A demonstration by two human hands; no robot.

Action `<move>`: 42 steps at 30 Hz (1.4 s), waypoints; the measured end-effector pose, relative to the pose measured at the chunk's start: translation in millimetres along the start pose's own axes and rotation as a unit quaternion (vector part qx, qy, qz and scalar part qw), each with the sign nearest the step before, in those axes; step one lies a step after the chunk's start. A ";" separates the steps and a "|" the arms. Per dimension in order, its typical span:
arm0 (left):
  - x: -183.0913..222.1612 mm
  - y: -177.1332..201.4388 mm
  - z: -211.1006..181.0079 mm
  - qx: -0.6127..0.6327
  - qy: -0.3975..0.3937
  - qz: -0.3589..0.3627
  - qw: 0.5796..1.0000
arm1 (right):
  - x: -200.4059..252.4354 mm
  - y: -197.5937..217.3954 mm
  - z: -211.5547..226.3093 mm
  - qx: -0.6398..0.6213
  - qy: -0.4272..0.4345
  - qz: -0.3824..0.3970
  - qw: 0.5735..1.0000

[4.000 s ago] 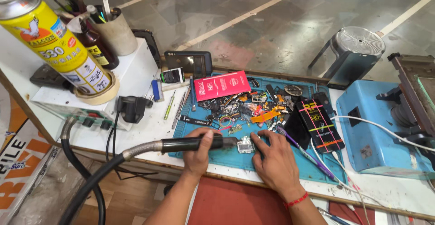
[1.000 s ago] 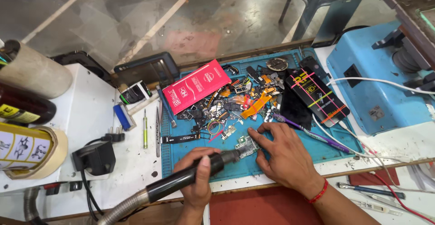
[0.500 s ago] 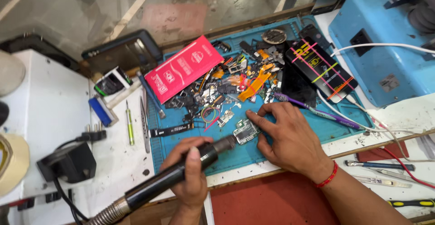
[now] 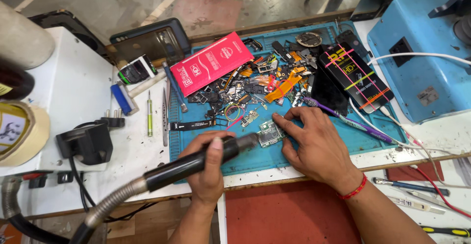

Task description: The person points to various components on a circuit board and then applies heat to specific areas using a hot air rework station tool.

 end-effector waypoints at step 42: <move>8.2 -3.4 -2.3 -0.039 -0.014 -0.034 0.999 | 8.2 -4.2 -1.9 0.014 0.041 -0.015 0.999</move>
Point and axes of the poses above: each hand's wrist, its own x-axis away from the middle knuckle, its own y-axis out of the back of the hand, z = x × y, the point moved 5 cm from there along -x, towards the middle knuckle, and after that the axes turned 4 degrees about -x, right-handed, at the moved point
